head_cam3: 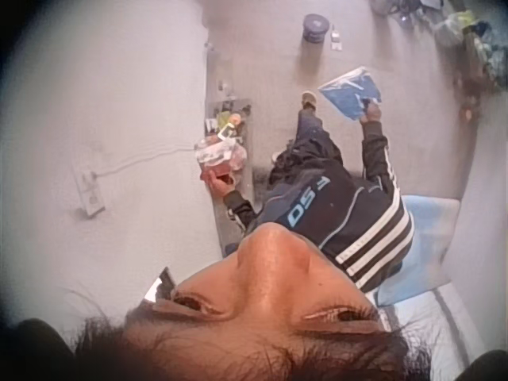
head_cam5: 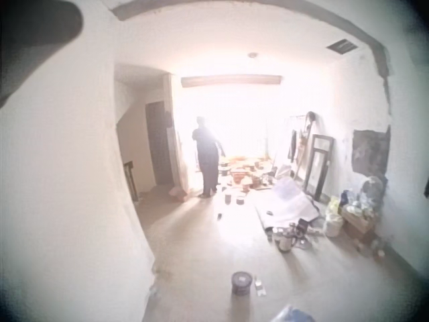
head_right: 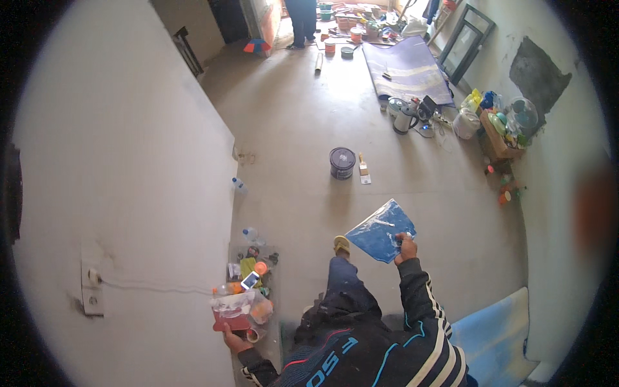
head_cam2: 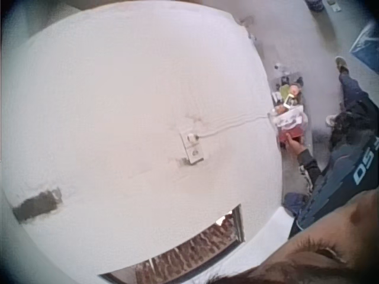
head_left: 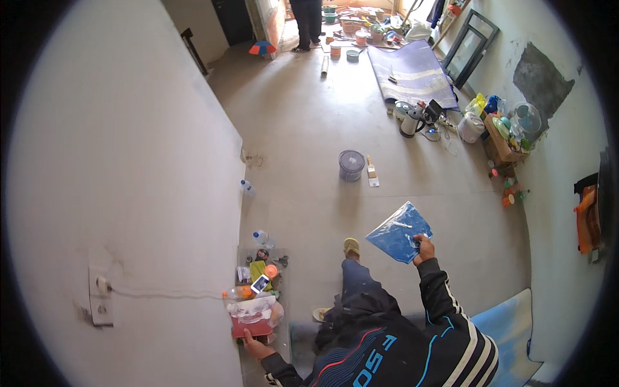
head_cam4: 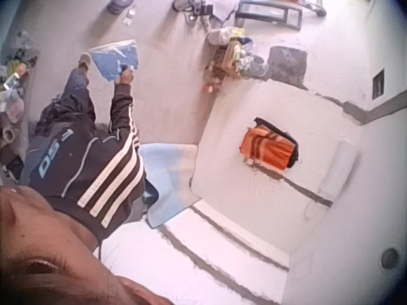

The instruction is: The person scoops white plaster from a bucket onto a hawk using a trowel, then applies the plaster to a wall and a stair railing using the trowel. The person moves between the wall and the stairs while smoothing the surface.

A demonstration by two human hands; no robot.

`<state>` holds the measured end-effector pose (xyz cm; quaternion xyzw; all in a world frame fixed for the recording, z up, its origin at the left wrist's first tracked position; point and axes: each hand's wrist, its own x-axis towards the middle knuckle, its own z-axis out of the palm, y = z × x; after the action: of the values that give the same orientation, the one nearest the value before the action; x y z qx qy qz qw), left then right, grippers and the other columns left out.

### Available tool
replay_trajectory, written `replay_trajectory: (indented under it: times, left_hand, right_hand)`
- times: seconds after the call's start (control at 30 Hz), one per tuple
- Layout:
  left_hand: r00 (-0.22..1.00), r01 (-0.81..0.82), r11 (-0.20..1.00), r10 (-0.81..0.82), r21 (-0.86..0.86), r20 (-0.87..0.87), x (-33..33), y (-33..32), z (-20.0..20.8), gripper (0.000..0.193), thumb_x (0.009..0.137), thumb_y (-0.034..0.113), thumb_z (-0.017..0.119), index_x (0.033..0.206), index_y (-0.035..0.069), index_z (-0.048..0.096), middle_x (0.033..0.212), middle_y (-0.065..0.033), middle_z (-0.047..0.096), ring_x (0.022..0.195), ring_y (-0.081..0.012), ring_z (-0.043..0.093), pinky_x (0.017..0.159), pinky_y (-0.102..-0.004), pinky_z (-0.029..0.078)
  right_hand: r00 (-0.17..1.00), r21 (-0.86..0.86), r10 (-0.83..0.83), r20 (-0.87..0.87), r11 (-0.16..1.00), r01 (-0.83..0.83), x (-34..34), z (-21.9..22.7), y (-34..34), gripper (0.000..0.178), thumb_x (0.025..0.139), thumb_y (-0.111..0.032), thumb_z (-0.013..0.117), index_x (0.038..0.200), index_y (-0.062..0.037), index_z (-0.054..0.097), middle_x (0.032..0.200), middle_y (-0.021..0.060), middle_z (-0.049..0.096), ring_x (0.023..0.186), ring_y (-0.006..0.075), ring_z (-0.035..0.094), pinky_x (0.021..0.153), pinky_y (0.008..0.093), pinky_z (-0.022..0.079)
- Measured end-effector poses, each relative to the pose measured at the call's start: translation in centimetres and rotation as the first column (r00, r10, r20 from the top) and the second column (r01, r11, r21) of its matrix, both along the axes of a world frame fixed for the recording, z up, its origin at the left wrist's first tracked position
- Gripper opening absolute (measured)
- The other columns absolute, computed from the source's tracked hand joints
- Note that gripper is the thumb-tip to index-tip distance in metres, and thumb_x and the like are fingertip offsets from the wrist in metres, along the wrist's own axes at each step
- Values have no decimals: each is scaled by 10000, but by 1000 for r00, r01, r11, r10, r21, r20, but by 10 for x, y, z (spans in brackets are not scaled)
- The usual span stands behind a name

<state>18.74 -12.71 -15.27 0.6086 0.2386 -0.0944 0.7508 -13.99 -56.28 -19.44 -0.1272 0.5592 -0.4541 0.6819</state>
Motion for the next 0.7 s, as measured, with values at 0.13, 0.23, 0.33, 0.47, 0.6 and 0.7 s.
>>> replay_trajectory:
  times: [0.13,0.23,0.33,0.47,0.6,0.7]
  left_hand:
    - [981,195,978,-195,76,-4,24,-100,1,393,890,242,563,1191,-7,525,1021,-114,610,812,-227,638,643,-322,543]
    - [957,289,957,-289,15,31,54,-171,-27,376,892,233,564,1172,-17,538,1016,-115,611,826,-226,634,669,-325,538]
    - [964,260,965,-261,30,52,76,-271,-21,388,890,251,566,1162,-26,546,1023,-109,609,849,-219,615,705,-339,516]
    - [967,249,962,-253,112,30,128,-325,-43,420,900,300,543,1168,-24,546,1031,-109,606,851,-228,608,732,-348,498]
    - [985,173,978,-170,-120,40,174,-387,-39,478,906,355,544,1165,-47,540,1040,-114,603,852,-236,608,705,-338,498]
    - [988,154,988,-153,-30,18,219,-409,-59,515,936,371,461,1225,-56,481,1120,-144,582,960,-280,601,785,-391,506]
  right_hand:
    - [995,-43,-76,-68,996,73,-7,-6,-39,134,743,-97,592,835,-1,575,799,91,573,736,240,593,685,402,523]
    - [994,8,-97,-54,995,98,-10,-32,-85,130,742,-85,588,841,-1,576,808,99,584,736,246,608,691,414,533]
    - [997,47,-61,40,997,59,15,-47,-158,135,735,-61,585,853,4,578,814,105,592,740,248,617,700,414,542]
    - [995,62,66,73,996,-71,93,-43,-235,154,742,-25,569,887,30,573,821,105,598,741,240,621,714,382,547]
    - [929,49,349,122,933,-356,222,-51,-318,135,762,-46,576,885,7,559,783,81,571,717,215,605,697,383,550]
    - [861,-12,483,161,873,-487,326,-47,-362,108,730,-23,626,822,17,586,742,53,568,651,172,573,614,308,487]
